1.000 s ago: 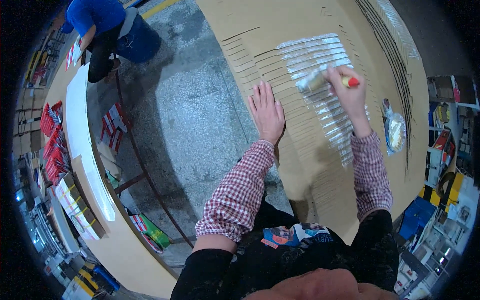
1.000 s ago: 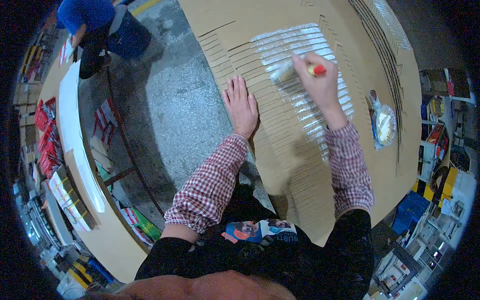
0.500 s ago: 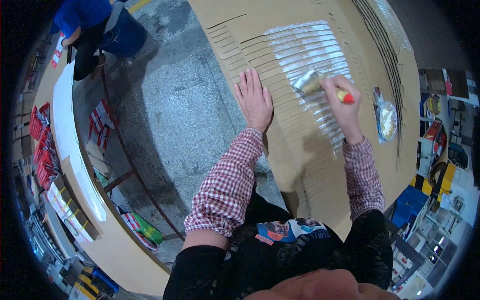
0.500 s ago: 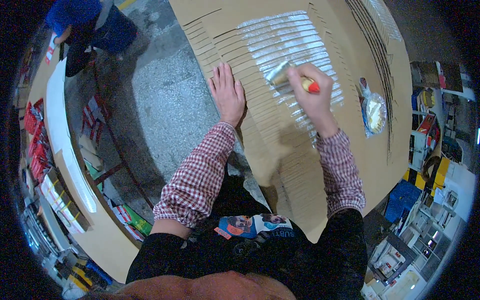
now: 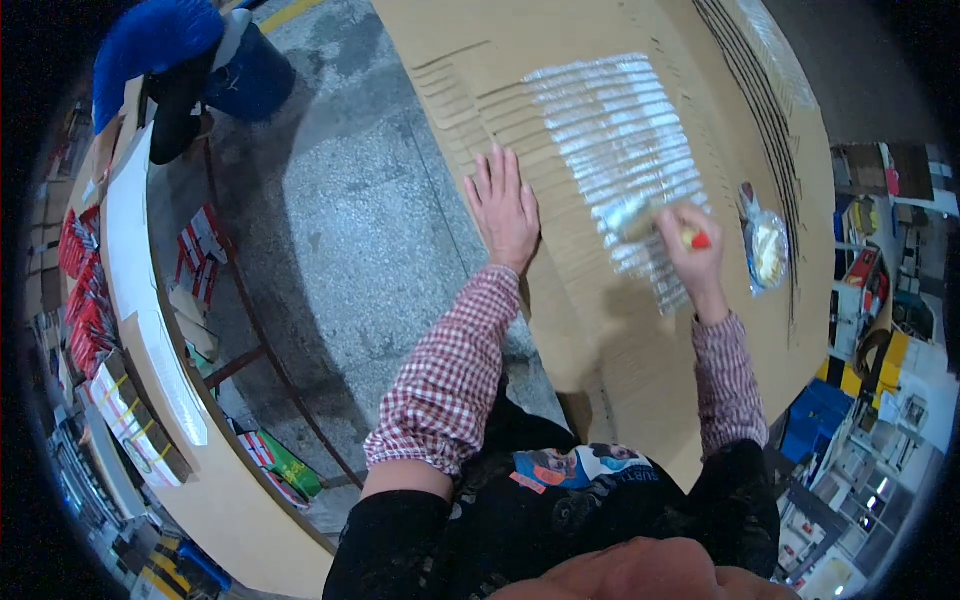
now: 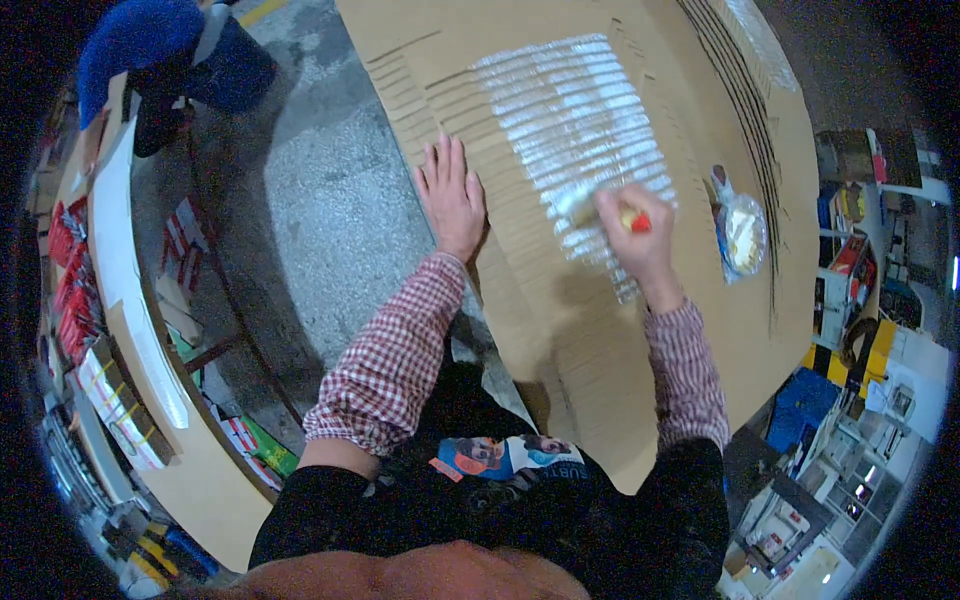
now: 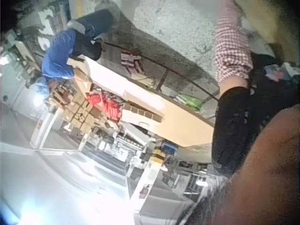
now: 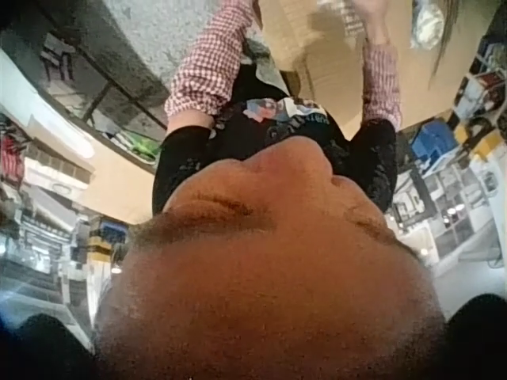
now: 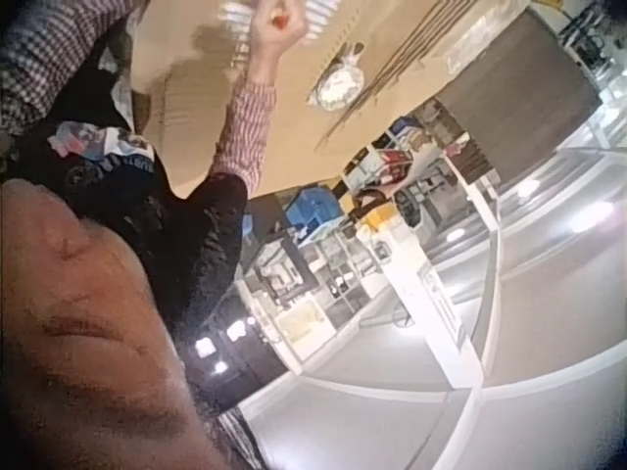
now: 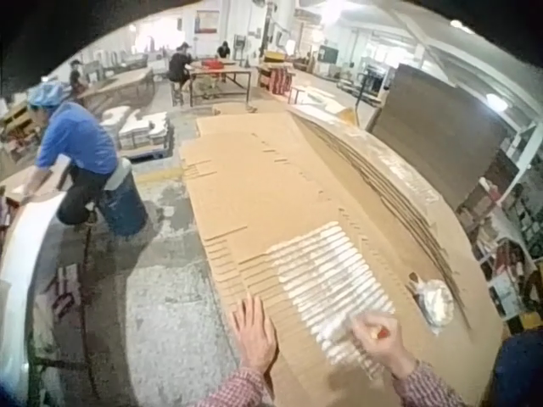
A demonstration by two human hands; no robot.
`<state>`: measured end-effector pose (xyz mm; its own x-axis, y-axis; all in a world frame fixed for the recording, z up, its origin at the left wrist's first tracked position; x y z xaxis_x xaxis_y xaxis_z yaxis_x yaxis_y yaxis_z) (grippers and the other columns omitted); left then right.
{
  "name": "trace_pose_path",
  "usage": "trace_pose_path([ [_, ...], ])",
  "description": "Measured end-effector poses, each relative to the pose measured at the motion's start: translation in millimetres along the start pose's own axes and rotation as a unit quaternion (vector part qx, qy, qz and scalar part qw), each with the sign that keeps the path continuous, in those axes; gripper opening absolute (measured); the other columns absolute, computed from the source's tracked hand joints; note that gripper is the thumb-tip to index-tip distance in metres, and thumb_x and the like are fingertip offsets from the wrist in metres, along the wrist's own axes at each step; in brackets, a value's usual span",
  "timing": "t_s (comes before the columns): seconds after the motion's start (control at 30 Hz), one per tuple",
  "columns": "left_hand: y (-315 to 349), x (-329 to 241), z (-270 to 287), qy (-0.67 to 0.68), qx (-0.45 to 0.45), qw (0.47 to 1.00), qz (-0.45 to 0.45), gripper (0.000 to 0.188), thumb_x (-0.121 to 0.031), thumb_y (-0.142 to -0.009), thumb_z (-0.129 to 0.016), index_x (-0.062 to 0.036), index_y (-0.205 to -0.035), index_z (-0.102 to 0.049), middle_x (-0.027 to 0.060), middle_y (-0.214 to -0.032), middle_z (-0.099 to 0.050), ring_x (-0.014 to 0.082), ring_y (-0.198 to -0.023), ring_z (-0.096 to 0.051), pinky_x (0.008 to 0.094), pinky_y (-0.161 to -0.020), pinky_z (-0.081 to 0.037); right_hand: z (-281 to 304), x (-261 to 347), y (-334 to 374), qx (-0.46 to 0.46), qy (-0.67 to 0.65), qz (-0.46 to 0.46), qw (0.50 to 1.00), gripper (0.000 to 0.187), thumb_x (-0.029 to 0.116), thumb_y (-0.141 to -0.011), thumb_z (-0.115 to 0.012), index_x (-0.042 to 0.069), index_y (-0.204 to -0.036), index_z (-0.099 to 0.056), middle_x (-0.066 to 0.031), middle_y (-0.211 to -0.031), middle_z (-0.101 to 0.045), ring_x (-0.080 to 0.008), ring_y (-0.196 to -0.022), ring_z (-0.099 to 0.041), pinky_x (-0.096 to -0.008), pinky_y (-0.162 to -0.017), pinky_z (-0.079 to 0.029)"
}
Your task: Applying glue to large sheets of cardboard using a brush and a small container of glue.
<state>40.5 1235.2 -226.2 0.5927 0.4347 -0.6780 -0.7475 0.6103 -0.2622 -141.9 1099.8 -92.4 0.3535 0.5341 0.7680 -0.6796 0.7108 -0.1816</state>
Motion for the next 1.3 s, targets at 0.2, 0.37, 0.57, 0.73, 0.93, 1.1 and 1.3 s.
trace_pose_path([
  [0.2,4,5,14,-0.034,0.011,0.999,-0.002,0.058,-0.018,-0.088,-0.045,-0.0031,-0.141,-0.028,0.0149,-0.149,-0.022,0.0342,-0.139,-0.014,0.0513,-0.111,-0.006,1,21,-27,0.064,-0.062,-0.145,0.985,0.031,0.023,-0.088,-0.061,-0.001,-0.068,-0.061,-0.0031,-0.061,-0.061,-0.0068,-0.05,-0.048,-0.0232,-0.047,-0.038],
  [0.37,-17,-6,19,0.078,-0.056,0.995,0.027,0.061,-0.016,-0.089,-0.044,-0.0006,-0.143,-0.021,0.0194,-0.15,-0.015,0.0358,-0.14,-0.008,0.0514,-0.111,-0.003,-23,20,-145,-0.098,-0.201,-0.027,0.974,0.033,0.027,-0.09,-0.059,-0.002,-0.076,-0.065,-0.0039,-0.068,-0.065,-0.0058,-0.051,-0.053,-0.0206,-0.044,-0.039],
  [0.57,-75,10,28,0.006,-0.036,0.999,0.021,0.061,-0.017,-0.089,-0.043,0.0028,-0.142,-0.02,0.0191,-0.15,-0.014,0.0359,-0.14,-0.006,0.0511,-0.111,-0.002,-40,-17,-134,-0.03,-0.075,-0.101,0.992,0.038,0.028,-0.088,-0.062,0.0,-0.062,-0.061,-0.0037,-0.056,-0.058,-0.0056,-0.044,-0.05,-0.0197,-0.042,-0.038],
  [0.73,-76,15,4,-0.025,0.015,0.999,0.019,0.057,-0.02,-0.091,-0.04,0.003,-0.141,-0.023,0.0189,-0.15,-0.015,0.0349,-0.14,-0.009,0.0513,-0.111,-0.005,-44,43,-141,-0.052,-0.124,-0.044,0.99,0.037,0.027,-0.088,-0.063,-0.001,-0.064,-0.059,-0.0041,-0.061,-0.061,-0.0045,-0.046,-0.049,-0.0185,-0.042,-0.038],
  [0.93,-75,14,1,-0.032,0.015,0.999,0.021,0.057,-0.019,-0.091,-0.039,0.0033,-0.141,-0.024,0.0186,-0.15,-0.016,0.0339,-0.14,-0.01,0.0509,-0.111,-0.005,-79,25,-138,-0.013,-0.099,-0.018,0.995,0.032,0.024,-0.087,-0.065,0.0,-0.067,-0.058,0.0012,-0.057,-0.052,-0.004,-0.05,-0.047,-0.0206,-0.044,-0.035],
  [1.1,-75,18,5,-0.037,0.011,0.999,0.025,0.056,-0.019,-0.091,-0.039,0.0029,-0.141,-0.024,0.0184,-0.15,-0.017,0.0328,-0.14,-0.012,0.0506,-0.111,-0.006,-71,49,-129,-0.011,-0.026,0.006,1.0,0.033,0.022,-0.086,-0.066,-0.001,-0.063,-0.057,-0.0009,-0.055,-0.051,-0.0044,-0.051,-0.042,-0.0227,-0.047,-0.034],
  [1.3,-74,11,-1,-0.032,0.011,0.999,0.014,0.057,-0.019,-0.09,-0.041,0.0034,-0.14,-0.025,0.018,-0.15,-0.018,0.0313,-0.14,-0.012,0.0494,-0.112,-0.005,-53,-1,-109,0.003,-0.089,-0.062,0.994,0.033,0.022,-0.088,-0.063,0.001,-0.063,-0.057,0.0005,-0.058,-0.055,-0.0038,-0.049,-0.046,-0.021,-0.043,-0.034],
])
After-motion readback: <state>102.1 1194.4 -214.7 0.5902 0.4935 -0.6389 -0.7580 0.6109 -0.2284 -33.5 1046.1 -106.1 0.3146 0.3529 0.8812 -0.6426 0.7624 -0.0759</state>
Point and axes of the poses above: each hand's wrist, its own y-axis away from the middle knuckle, its own z-axis out of the back of the hand, x = y × z, the point moved 9 cm from there along -y, towards the middle knuckle
